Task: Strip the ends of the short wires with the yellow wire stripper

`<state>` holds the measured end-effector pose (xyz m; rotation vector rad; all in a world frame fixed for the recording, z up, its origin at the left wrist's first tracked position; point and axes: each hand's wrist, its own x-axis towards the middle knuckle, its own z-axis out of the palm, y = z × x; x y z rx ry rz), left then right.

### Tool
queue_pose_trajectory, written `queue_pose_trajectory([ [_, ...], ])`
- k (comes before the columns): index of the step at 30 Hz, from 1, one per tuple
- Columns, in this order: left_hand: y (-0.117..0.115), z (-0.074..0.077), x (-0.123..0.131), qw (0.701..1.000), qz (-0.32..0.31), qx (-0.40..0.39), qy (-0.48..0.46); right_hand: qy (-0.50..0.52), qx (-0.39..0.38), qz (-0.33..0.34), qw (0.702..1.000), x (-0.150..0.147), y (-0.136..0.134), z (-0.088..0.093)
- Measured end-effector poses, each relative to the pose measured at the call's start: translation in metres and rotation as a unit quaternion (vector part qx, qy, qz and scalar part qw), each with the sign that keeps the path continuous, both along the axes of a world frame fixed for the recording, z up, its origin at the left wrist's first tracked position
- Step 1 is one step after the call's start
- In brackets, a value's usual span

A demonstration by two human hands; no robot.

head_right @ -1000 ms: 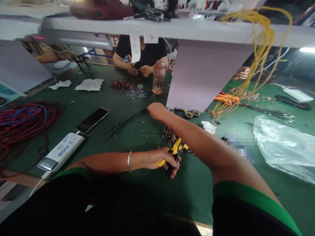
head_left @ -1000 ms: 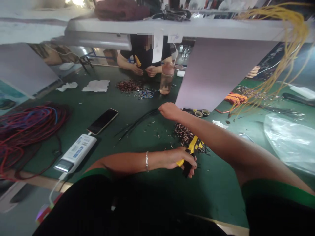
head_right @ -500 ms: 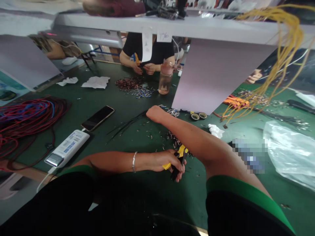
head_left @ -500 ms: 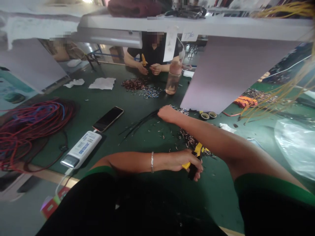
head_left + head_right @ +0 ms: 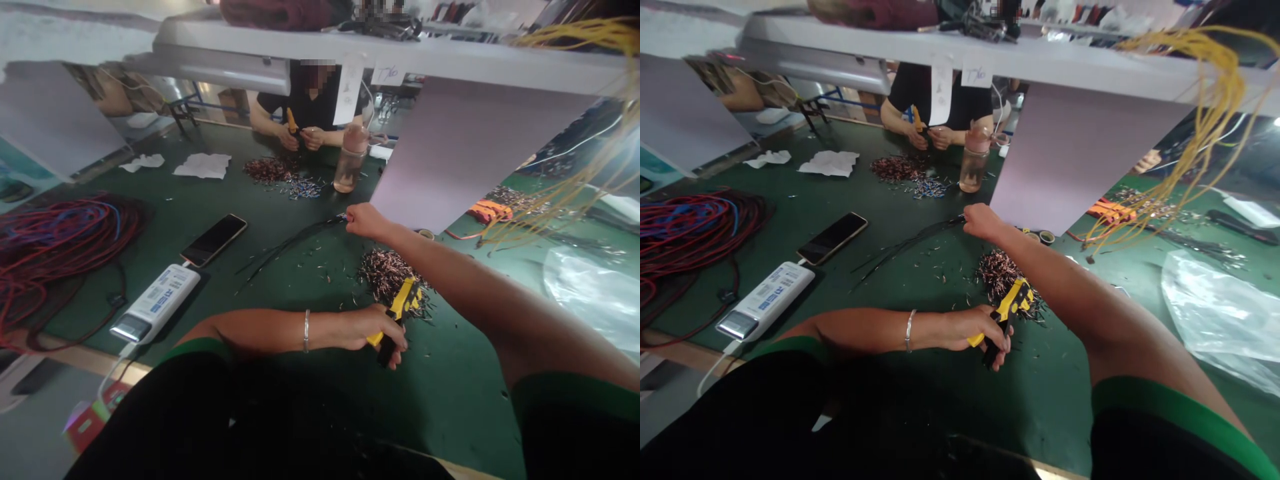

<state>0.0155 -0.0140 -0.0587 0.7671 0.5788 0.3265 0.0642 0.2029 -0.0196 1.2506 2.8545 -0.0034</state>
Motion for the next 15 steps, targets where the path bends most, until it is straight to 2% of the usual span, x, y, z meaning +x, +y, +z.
queue_pose_trajectory([
  [8, 0.0, 0.006, -0.002, 0.999, 0.03, -0.008, 0.018, 0.06, -0.068, 0.01, 0.996, -0.038, 0.004, -0.011],
  [11, 0.001, 0.005, -0.003, 1.0, 0.024, -0.008, 0.007, 0.059, -0.088, 0.005, 0.994, -0.043, 0.006, -0.012],
  [15, 0.001, 0.004, -0.001, 0.999, 0.032, -0.01, 0.009, 0.057, -0.073, -0.022, 0.995, -0.04, 0.01, -0.013],
])
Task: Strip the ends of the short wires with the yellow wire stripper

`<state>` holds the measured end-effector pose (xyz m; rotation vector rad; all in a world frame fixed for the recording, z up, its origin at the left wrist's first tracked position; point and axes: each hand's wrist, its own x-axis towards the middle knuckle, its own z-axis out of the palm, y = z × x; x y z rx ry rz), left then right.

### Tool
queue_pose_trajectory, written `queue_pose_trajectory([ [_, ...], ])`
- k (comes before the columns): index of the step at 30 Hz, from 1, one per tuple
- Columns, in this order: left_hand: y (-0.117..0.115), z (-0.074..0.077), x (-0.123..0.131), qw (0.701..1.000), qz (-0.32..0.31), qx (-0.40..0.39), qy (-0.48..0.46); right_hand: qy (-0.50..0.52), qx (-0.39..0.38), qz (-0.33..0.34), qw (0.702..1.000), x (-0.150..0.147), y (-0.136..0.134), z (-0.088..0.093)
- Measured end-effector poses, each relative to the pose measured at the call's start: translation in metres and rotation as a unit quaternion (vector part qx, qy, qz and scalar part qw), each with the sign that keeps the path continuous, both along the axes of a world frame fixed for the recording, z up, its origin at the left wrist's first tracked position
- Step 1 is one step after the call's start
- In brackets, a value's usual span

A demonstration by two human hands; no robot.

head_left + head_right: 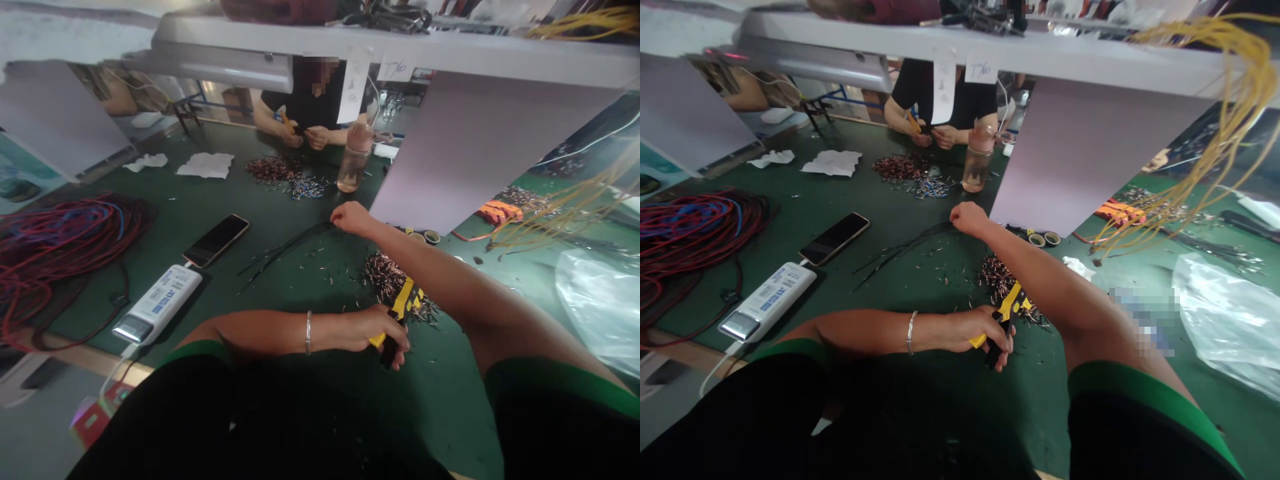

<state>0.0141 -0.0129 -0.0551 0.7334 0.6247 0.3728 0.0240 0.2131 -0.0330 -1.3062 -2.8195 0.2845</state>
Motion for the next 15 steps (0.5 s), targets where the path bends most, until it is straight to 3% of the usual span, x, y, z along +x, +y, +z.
queue_pose_trajectory([
  [7, -0.001, 0.005, 0.001, 1.0, 0.013, -0.019, 0.005, -0.043, 0.028, -0.011, 0.999, -0.005, 0.002, -0.01],
  [15, 0.0, 0.002, 0.001, 1.0, 0.011, -0.022, 0.004, -0.084, 0.049, 0.03, 0.995, -0.006, 0.003, -0.011],
])
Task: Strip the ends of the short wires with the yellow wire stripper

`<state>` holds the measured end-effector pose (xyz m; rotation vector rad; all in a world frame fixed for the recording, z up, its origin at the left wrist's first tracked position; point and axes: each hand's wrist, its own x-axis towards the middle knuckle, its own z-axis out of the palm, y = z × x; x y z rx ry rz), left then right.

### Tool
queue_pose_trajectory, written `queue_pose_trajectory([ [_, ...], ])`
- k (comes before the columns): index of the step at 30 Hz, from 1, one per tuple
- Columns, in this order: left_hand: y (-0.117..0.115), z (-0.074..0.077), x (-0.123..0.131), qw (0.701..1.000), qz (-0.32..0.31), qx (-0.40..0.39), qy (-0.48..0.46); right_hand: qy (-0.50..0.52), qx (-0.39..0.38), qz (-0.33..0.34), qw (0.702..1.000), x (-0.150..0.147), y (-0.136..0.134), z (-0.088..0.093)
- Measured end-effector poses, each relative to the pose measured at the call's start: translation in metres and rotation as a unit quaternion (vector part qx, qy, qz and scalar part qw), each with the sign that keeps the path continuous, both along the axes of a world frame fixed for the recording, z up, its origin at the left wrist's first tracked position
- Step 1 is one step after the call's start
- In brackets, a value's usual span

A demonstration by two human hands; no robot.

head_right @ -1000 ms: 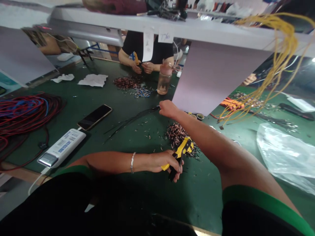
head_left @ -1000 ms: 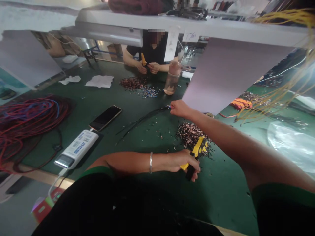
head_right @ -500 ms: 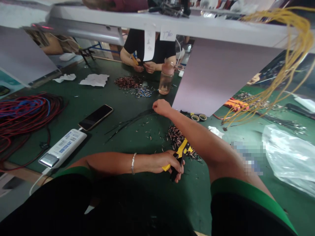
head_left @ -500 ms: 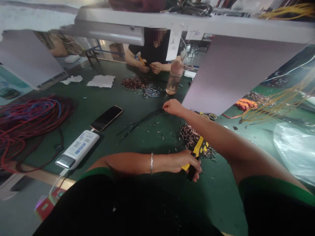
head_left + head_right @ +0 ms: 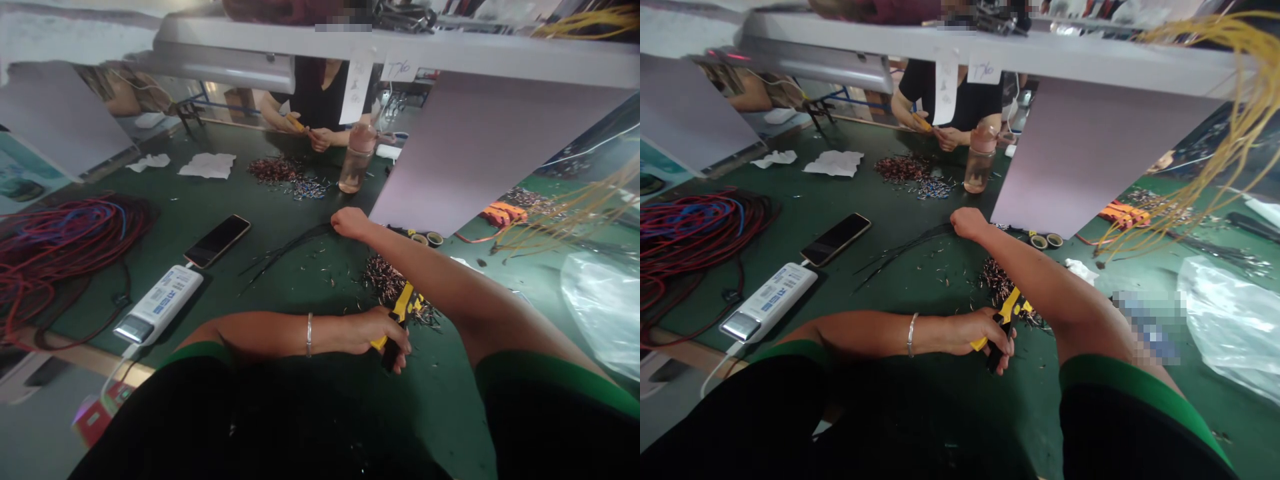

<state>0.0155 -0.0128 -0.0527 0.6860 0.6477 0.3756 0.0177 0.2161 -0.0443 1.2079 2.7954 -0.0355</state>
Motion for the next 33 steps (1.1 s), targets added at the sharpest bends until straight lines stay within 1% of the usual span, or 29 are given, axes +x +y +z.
queue_pose_trajectory([
  [6, -0.001, 0.003, -0.001, 1.0, 0.005, 0.001, 0.014, -0.021, -0.002, 0.005, 1.0, -0.002, 0.01, 0.002],
  [10, 0.0, 0.002, -0.001, 1.0, 0.006, 0.004, 0.012, -0.034, 0.0, 0.018, 0.999, 0.001, 0.009, 0.002],
  [14, 0.0, 0.001, 0.0, 1.0, 0.011, 0.003, 0.008, -0.051, 0.007, 0.047, 0.998, 0.001, 0.005, 0.005],
  [17, -0.001, 0.002, 0.001, 1.0, 0.004, 0.003, 0.012, -0.066, 0.006, 0.077, 0.995, -0.004, 0.002, 0.006],
  [21, 0.0, 0.002, 0.001, 1.0, 0.012, 0.001, 0.011, -0.079, 0.007, 0.103, 0.992, -0.008, -0.001, 0.007],
  [28, 0.001, -0.002, 0.0, 1.0, 0.007, 0.004, 0.013, -0.062, 0.008, 0.091, 0.994, -0.001, -0.005, 0.009],
  [33, 0.001, 0.0, -0.002, 1.0, 0.007, 0.006, 0.009, -0.029, 0.007, 0.068, 0.997, 0.003, -0.003, 0.015],
])
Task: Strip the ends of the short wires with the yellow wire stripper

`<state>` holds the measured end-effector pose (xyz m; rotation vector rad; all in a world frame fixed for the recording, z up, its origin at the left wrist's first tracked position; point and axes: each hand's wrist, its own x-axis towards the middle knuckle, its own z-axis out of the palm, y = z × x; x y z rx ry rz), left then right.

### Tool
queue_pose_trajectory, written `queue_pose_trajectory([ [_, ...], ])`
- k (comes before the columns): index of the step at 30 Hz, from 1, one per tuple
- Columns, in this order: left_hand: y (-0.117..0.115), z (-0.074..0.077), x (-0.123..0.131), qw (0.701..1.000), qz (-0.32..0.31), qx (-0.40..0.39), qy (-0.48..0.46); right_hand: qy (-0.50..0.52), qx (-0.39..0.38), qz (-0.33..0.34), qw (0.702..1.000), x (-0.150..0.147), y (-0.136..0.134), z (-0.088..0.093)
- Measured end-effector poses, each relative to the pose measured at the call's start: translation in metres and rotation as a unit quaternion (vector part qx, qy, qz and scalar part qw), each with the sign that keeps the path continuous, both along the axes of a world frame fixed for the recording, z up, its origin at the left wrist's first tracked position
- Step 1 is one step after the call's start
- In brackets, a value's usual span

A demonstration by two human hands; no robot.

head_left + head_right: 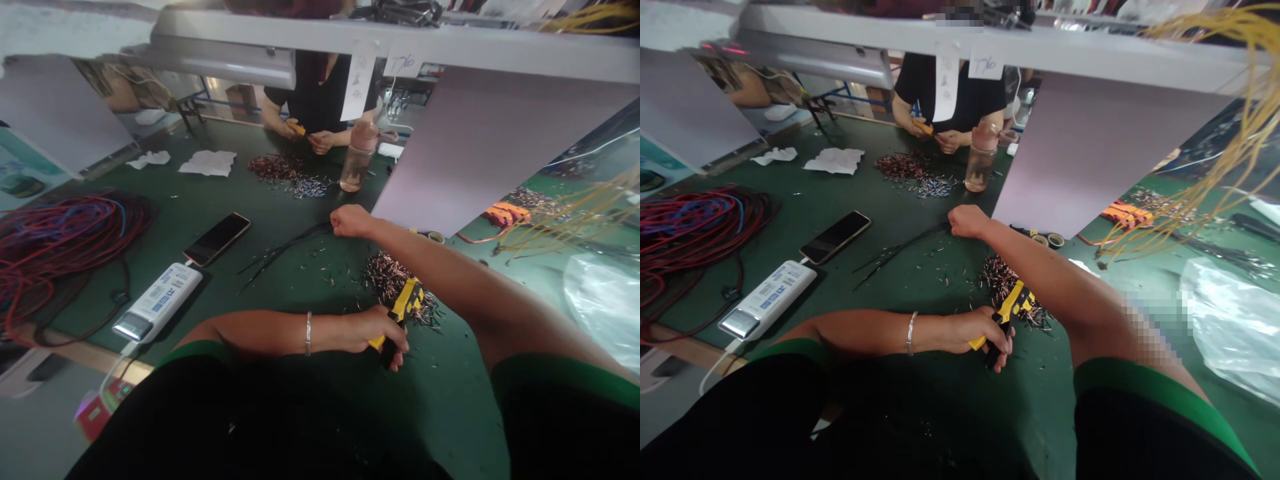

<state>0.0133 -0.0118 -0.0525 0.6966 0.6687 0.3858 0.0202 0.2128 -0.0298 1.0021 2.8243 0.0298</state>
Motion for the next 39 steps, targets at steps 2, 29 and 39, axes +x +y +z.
queue_pose_trajectory([
  [2, 0.0, 0.001, -0.001, 1.0, 0.001, -0.002, 0.001, 0.011, 0.002, -0.007, 1.0, 0.0, 0.002, 0.002],
  [29, 0.0, -0.01, 0.001, 1.0, 0.005, 0.005, -0.014, 0.089, -0.116, -0.135, 0.98, 0.004, -0.005, -0.003],
  [39, 0.0, -0.011, 0.002, 1.0, 0.008, 0.005, -0.016, 0.099, -0.114, -0.146, 0.978, -0.001, 0.0, -0.011],
])
